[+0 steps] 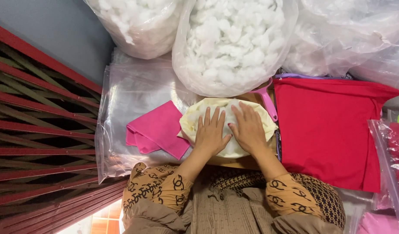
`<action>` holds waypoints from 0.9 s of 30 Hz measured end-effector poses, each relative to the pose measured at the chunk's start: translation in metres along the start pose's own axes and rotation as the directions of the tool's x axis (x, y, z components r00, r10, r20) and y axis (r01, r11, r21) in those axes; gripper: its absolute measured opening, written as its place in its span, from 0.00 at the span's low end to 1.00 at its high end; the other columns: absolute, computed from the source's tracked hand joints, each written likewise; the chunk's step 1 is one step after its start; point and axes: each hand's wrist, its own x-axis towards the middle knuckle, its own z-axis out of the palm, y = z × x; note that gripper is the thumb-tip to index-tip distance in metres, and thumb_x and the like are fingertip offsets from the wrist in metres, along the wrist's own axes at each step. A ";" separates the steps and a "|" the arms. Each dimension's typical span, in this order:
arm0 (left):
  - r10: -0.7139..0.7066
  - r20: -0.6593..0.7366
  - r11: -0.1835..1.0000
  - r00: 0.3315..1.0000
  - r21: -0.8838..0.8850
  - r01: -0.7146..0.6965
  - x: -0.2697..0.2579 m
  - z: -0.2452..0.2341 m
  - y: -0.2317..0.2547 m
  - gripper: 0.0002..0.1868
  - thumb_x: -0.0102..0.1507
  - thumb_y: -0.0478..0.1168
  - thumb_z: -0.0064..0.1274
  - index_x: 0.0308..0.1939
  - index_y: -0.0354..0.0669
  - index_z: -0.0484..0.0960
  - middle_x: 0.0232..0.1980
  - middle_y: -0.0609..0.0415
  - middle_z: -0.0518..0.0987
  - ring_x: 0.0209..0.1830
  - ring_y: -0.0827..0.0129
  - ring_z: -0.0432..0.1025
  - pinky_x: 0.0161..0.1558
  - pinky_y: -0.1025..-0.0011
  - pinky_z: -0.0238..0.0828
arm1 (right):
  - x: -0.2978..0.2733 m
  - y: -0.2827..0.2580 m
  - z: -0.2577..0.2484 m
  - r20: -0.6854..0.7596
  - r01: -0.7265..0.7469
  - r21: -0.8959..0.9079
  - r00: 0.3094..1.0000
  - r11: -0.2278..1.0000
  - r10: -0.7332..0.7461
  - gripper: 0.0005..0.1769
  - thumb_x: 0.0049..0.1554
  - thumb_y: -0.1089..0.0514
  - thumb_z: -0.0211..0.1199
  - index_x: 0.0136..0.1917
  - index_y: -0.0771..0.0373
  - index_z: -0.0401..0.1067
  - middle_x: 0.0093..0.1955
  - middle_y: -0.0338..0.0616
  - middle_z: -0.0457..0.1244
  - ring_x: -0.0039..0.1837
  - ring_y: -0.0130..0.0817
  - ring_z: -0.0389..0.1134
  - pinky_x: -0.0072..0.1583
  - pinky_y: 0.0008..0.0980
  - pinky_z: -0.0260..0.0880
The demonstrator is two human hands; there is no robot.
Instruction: Stuffing a small white fabric pouch with synthetic fiber.
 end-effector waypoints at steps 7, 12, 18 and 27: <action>-0.125 0.185 0.992 0.975 0.007 0.126 0.035 -0.029 0.000 0.33 0.61 0.56 0.51 0.67 0.47 0.73 0.73 0.42 0.65 0.75 0.42 0.56 0.69 0.39 0.51 | 0.032 -0.004 -0.027 0.266 -0.037 -0.041 0.963 0.998 0.047 0.28 0.60 0.44 0.58 0.73 0.44 0.65 0.76 0.46 0.56 0.77 0.55 0.55 0.72 0.62 0.53; -0.156 -0.243 0.985 0.957 -0.109 0.132 0.119 -0.094 -0.013 0.30 0.60 0.47 0.58 0.66 0.43 0.76 0.69 0.34 0.69 0.72 0.37 0.63 0.66 0.43 0.61 | 0.140 0.020 -0.072 -0.086 0.048 -0.078 0.995 0.996 -0.054 0.30 0.56 0.47 0.68 0.71 0.50 0.69 0.70 0.50 0.60 0.72 0.54 0.61 0.65 0.54 0.64; -0.166 -0.357 0.966 0.919 0.130 0.225 0.238 -0.090 -0.038 0.43 0.58 0.45 0.67 0.73 0.65 0.60 0.77 0.44 0.53 0.76 0.36 0.52 0.60 0.49 0.69 | 0.258 0.033 -0.072 -0.070 -0.061 -0.057 0.996 0.997 0.057 0.42 0.57 0.51 0.74 0.78 0.57 0.57 0.79 0.64 0.40 0.73 0.67 0.46 0.62 0.63 0.66; 0.133 -0.561 0.935 0.817 0.345 0.085 0.278 -0.028 -0.063 0.12 0.49 0.26 0.63 0.19 0.45 0.78 0.58 0.46 0.72 0.73 0.41 0.57 0.68 0.36 0.57 | 0.265 0.088 0.014 0.011 -0.001 -0.028 1.000 1.000 0.002 0.06 0.52 0.66 0.55 0.41 0.64 0.73 0.41 0.58 0.61 0.41 0.66 0.65 0.40 0.59 0.64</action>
